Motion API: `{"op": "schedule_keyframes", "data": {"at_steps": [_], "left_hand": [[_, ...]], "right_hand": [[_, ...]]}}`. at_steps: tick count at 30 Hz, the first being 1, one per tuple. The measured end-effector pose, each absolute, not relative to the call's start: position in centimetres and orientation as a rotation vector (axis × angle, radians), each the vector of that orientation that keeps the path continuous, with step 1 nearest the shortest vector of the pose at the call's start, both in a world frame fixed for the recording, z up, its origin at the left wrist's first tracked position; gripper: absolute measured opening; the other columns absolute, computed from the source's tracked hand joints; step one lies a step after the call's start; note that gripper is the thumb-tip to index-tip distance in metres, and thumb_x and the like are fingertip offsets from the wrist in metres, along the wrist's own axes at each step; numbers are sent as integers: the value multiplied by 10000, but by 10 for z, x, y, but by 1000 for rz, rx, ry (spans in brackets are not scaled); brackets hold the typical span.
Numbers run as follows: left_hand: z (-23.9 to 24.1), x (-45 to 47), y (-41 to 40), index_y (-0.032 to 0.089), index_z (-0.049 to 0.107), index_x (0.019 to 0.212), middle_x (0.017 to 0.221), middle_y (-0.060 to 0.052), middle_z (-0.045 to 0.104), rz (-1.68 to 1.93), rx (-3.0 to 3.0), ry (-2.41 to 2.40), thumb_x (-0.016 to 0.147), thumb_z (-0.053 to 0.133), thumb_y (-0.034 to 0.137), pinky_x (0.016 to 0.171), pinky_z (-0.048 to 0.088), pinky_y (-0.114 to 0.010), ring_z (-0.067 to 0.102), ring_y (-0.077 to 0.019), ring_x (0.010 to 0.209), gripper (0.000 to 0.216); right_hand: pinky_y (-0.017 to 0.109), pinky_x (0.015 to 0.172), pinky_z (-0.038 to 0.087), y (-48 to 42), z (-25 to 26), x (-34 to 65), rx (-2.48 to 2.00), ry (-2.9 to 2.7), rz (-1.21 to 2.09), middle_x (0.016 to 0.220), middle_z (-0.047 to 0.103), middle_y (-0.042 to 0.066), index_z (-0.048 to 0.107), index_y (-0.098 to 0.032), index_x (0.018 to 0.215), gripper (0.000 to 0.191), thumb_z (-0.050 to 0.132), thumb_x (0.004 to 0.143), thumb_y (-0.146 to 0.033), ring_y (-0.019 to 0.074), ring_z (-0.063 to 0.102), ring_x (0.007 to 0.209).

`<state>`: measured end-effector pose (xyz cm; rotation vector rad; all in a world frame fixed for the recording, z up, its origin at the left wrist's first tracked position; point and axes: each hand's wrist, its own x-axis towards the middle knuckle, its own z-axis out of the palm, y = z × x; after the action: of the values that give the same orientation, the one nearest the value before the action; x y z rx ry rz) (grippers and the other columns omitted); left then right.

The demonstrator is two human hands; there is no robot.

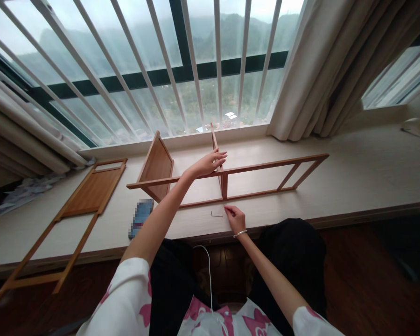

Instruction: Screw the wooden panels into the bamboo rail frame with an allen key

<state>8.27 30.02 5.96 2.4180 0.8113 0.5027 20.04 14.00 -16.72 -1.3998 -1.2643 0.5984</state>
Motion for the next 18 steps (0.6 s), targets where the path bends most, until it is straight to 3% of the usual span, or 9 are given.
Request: {"op": "schedule_keyframes", "data": {"at_steps": [11,18], "left_hand": [[69,80,290,167,491,1209,1368,-38,370,414,2430,852,835,305,504,1091,145,-355,119,-190,1348,536],[71,80,288,181,482,1216,1395,-23,321,365,2416,850,833,310,506,1091,129,-363,64,-196,1354,531]], "right_hand": [[313,667,504,136,-156,193,-1396,-1256,522,803,658,41,657,-208,838,192,506,790,-316,164,598,708],[328,724,493,136,-74,196,-1203,-1256,399,861,621,41,645,-217,860,149,518,809,-276,167,576,830]]}}
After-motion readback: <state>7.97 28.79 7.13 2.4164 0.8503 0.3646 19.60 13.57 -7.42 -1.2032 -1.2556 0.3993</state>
